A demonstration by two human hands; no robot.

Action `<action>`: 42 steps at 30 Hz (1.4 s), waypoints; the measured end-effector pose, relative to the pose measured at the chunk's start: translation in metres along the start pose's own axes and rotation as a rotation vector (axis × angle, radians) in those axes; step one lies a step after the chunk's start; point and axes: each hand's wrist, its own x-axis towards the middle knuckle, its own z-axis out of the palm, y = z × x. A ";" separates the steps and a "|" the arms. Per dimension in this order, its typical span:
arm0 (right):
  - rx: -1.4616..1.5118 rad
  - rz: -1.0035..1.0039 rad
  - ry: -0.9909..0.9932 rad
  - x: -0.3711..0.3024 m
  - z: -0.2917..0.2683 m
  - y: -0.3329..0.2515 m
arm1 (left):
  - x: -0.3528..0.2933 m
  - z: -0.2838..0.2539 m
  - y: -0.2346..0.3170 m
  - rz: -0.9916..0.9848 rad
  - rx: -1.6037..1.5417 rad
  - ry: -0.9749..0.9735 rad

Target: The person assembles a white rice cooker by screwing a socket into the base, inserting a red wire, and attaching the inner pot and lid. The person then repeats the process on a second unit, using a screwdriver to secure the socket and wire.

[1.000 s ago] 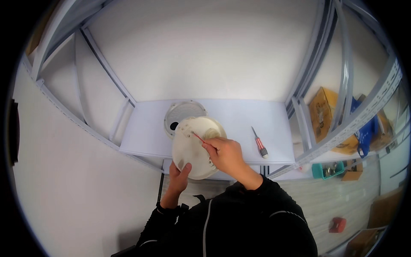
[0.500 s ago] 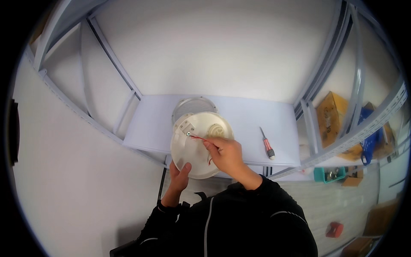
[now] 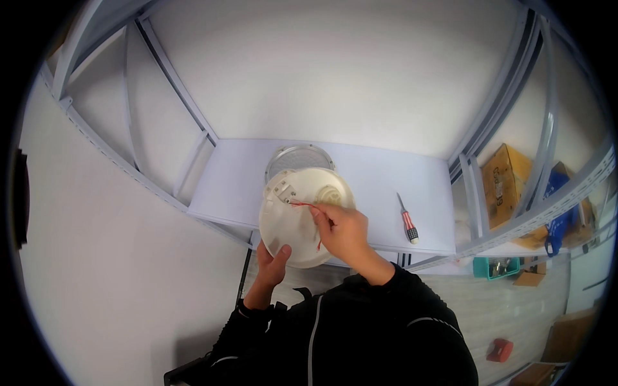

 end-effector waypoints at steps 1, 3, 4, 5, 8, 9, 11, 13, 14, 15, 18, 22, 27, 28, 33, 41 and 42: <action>-0.012 -0.033 0.031 0.000 0.002 0.003 | 0.001 0.000 0.000 0.005 -0.002 -0.003; -0.035 -0.099 0.094 -0.002 0.007 0.012 | 0.001 0.000 -0.001 0.014 -0.006 -0.009; -0.028 -0.093 0.096 -0.002 0.008 0.013 | 0.002 0.000 -0.001 0.010 -0.012 -0.015; -0.020 -0.086 0.099 -0.002 0.008 0.013 | 0.002 0.000 -0.001 0.006 -0.018 -0.022; -0.035 -0.106 0.109 -0.002 0.009 0.016 | 0.004 0.001 -0.001 -0.002 -0.015 -0.038; -0.045 -0.120 0.111 -0.002 0.010 0.017 | 0.004 0.001 -0.001 -0.004 -0.009 -0.042; -0.032 -0.109 0.129 -0.002 0.009 0.014 | 0.004 0.002 0.003 -0.008 0.021 -0.074; -0.037 -0.098 0.151 -0.001 0.010 0.012 | 0.005 0.004 0.004 -0.008 0.036 -0.082; -0.049 -0.090 0.162 -0.003 0.011 0.013 | 0.004 0.006 0.003 -0.010 0.036 -0.075; -0.060 -0.081 0.174 -0.003 0.012 0.013 | 0.004 0.008 0.003 -0.011 0.037 -0.067; -0.100 -0.121 0.195 -0.002 0.010 0.011 | 0.006 0.010 0.004 -0.012 0.048 -0.072; -0.265 -0.323 0.240 0.004 0.000 0.002 | 0.006 0.013 0.008 -0.014 0.020 -0.075; -0.165 -0.328 0.278 0.001 0.005 0.009 | 0.004 0.014 0.002 -0.011 0.048 -0.066; -0.167 -0.324 0.274 0.001 0.004 0.009 | 0.005 0.015 0.001 -0.013 0.043 -0.069; -0.147 -0.356 0.258 0.003 0.000 0.006 | 0.003 0.018 -0.001 -0.009 0.020 -0.063; -0.184 -0.397 0.302 0.006 0.006 0.005 | 0.002 0.016 0.003 -0.018 0.054 -0.079; -0.189 -0.395 0.303 0.006 0.006 0.005 | 0.002 0.016 0.003 -0.015 0.057 -0.077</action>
